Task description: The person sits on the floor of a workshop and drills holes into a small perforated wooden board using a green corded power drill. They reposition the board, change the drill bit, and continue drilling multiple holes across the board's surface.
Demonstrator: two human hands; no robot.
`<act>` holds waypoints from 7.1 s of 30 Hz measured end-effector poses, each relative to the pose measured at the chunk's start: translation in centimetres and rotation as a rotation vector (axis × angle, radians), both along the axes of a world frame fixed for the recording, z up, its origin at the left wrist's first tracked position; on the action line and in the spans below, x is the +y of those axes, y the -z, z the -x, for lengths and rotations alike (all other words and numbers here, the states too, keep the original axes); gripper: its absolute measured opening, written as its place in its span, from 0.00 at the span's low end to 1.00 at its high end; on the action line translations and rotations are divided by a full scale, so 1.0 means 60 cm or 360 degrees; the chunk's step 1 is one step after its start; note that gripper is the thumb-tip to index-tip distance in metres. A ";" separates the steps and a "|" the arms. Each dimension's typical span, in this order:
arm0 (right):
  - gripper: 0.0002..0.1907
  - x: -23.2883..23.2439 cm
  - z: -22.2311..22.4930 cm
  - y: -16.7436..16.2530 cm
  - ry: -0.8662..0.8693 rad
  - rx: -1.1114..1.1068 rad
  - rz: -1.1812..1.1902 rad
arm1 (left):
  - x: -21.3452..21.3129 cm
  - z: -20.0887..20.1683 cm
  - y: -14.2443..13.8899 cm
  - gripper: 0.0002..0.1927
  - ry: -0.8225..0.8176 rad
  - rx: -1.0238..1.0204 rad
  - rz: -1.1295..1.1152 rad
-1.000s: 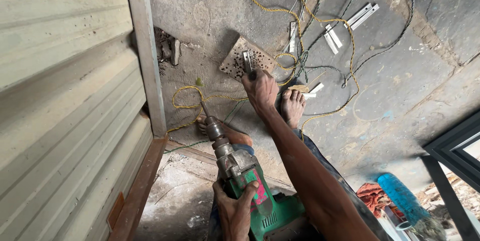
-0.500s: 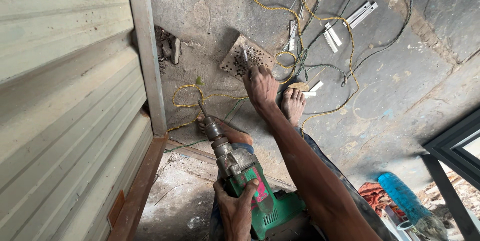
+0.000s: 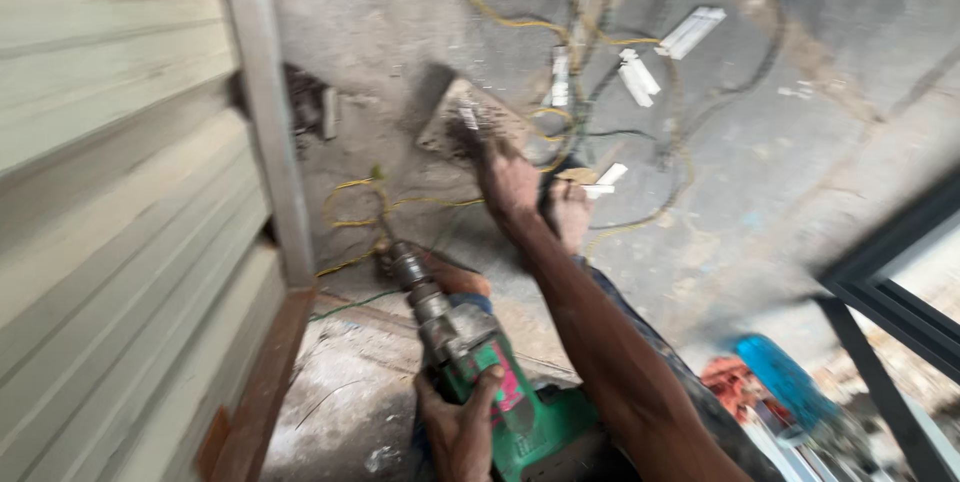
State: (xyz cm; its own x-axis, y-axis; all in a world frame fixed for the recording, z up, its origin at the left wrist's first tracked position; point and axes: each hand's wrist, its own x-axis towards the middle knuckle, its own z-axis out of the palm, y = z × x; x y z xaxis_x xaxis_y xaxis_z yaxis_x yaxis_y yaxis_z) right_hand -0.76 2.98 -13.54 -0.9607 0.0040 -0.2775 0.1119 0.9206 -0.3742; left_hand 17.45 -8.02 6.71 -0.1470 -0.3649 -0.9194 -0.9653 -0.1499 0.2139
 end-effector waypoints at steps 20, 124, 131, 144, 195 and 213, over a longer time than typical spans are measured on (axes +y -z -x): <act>0.30 0.412 0.079 0.030 0.0477 -0.0224 -0.0259 | -0.027 -0.134 0.098 0.46 0.0209 -0.0043 0.0278; 0.64 0.021 -0.177 -0.522 -0.0572 -0.0979 0.0165 | -0.062 0.077 -0.008 0.29 -0.0304 0.0014 -0.0842; 0.63 0.012 -0.136 -0.542 -0.0453 -0.0961 0.0176 | -0.068 0.148 -0.029 0.25 -0.0196 0.0319 -0.1010; 0.64 0.020 -0.109 -0.532 -0.0501 -0.0963 0.0230 | -0.062 0.181 -0.029 0.35 -0.0248 0.0085 -0.0844; 0.56 0.105 0.082 -0.449 -0.0531 -0.1050 -0.0028 | 0.023 0.318 0.087 0.32 -0.0078 -0.0175 -0.0944; 0.58 0.118 0.066 -0.436 -0.0500 -0.1142 -0.0046 | 0.049 0.311 0.074 0.42 -0.0053 -0.0093 -0.0701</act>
State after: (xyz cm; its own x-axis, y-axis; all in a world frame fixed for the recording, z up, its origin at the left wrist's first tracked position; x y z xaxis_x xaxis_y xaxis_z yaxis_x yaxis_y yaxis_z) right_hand -4.72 10.05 12.62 -0.5039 -0.2215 -0.8349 0.0502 0.9574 -0.2843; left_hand -1.22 -5.11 2.27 -0.0847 0.0595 -0.9946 -0.9670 -0.2457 0.0677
